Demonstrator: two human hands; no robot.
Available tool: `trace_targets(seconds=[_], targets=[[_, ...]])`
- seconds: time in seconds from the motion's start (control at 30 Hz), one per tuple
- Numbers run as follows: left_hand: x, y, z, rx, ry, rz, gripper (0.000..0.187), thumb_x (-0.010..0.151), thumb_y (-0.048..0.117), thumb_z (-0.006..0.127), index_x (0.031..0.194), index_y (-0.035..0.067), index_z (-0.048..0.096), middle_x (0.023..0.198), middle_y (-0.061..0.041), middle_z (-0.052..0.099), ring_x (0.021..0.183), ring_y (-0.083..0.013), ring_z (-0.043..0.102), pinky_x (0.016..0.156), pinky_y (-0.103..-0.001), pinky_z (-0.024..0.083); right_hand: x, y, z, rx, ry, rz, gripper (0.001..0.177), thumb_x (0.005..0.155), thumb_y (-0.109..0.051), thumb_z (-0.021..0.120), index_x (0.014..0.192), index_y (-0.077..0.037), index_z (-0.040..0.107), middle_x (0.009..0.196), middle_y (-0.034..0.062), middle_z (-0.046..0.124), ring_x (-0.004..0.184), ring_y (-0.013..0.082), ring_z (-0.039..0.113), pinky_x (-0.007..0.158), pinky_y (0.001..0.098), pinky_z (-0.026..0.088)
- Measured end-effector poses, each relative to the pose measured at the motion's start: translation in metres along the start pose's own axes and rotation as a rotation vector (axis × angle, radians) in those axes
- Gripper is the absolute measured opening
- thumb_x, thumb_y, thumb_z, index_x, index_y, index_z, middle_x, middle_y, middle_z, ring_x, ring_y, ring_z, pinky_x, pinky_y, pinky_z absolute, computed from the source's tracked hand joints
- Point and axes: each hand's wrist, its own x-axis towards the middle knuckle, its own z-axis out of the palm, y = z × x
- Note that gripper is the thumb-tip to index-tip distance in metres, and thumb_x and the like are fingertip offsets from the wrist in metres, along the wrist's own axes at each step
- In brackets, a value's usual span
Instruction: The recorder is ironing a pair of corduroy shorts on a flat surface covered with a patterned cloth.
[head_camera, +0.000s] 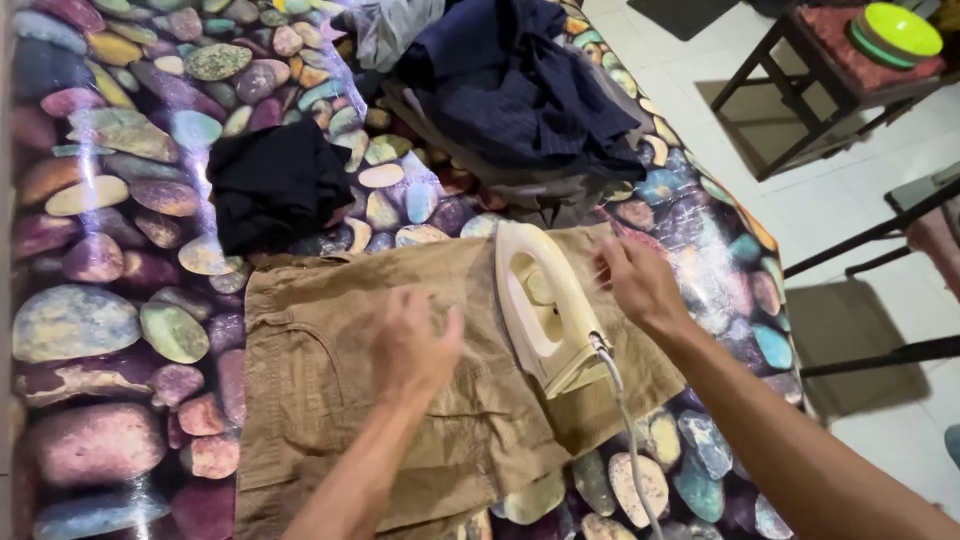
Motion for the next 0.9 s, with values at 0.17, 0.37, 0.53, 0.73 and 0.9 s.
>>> trace_targets(seconds=[0.17,0.37,0.53,0.73,0.9], targets=[[0.006,0.095,0.017,-0.437,-0.279,-0.257,0.04,0.098,0.046,0.056,0.107,0.009,0.066,0.076,-0.009,0.067,0.059,-0.0182,0.054,0.053,-0.036,0.047,0.001,0.098,0.012,-0.444,0.054,-0.555,0.053,0.107,-0.037,0.042,0.147,-0.003,0.049,0.154,0.0225,0.047,0.144,0.0358,0.039,0.121,0.049,0.032],[0.004,0.129,0.09,-0.704,-0.036,-0.288,0.047,0.102,0.043,0.05,0.119,0.0,0.061,0.077,-0.008,0.069,0.054,-0.0093,0.063,0.044,-0.027,0.05,-0.014,0.088,0.006,-0.693,0.061,-0.532,0.064,0.103,-0.043,0.043,0.16,-0.017,0.031,0.167,0.0142,0.027,0.155,0.033,0.021,0.124,0.0485,0.017],[-0.005,0.159,0.048,-0.708,-0.157,-0.617,0.049,0.104,0.045,0.04,0.127,0.005,0.054,0.068,-0.01,0.069,0.045,-0.0142,0.057,0.039,-0.033,0.045,-0.006,0.096,0.0,-0.684,0.088,-0.541,0.058,0.106,-0.041,0.038,0.161,-0.025,0.032,0.168,0.0124,0.029,0.156,0.0315,0.022,0.126,0.0477,0.015],[-0.029,0.151,0.032,-0.653,-0.05,-0.491,0.041,0.101,0.042,0.044,0.116,0.006,0.055,0.066,-0.006,0.064,0.044,-0.0137,0.061,0.035,-0.031,0.051,0.008,0.108,0.016,-0.826,0.156,-0.633,0.062,0.105,-0.033,0.036,0.163,-0.011,0.029,0.17,0.0171,0.026,0.157,0.0322,0.02,0.128,0.0484,0.011],[-0.041,0.132,0.03,-0.477,0.019,-0.476,0.048,0.103,0.046,0.05,0.103,-0.001,0.062,0.061,-0.008,0.066,0.043,-0.0171,0.065,0.04,-0.03,0.052,-0.018,0.069,0.014,-0.736,-0.069,-0.688,0.067,0.102,-0.045,0.039,0.16,-0.014,0.026,0.167,0.0096,0.024,0.155,0.0284,0.017,0.124,0.0466,0.011]])
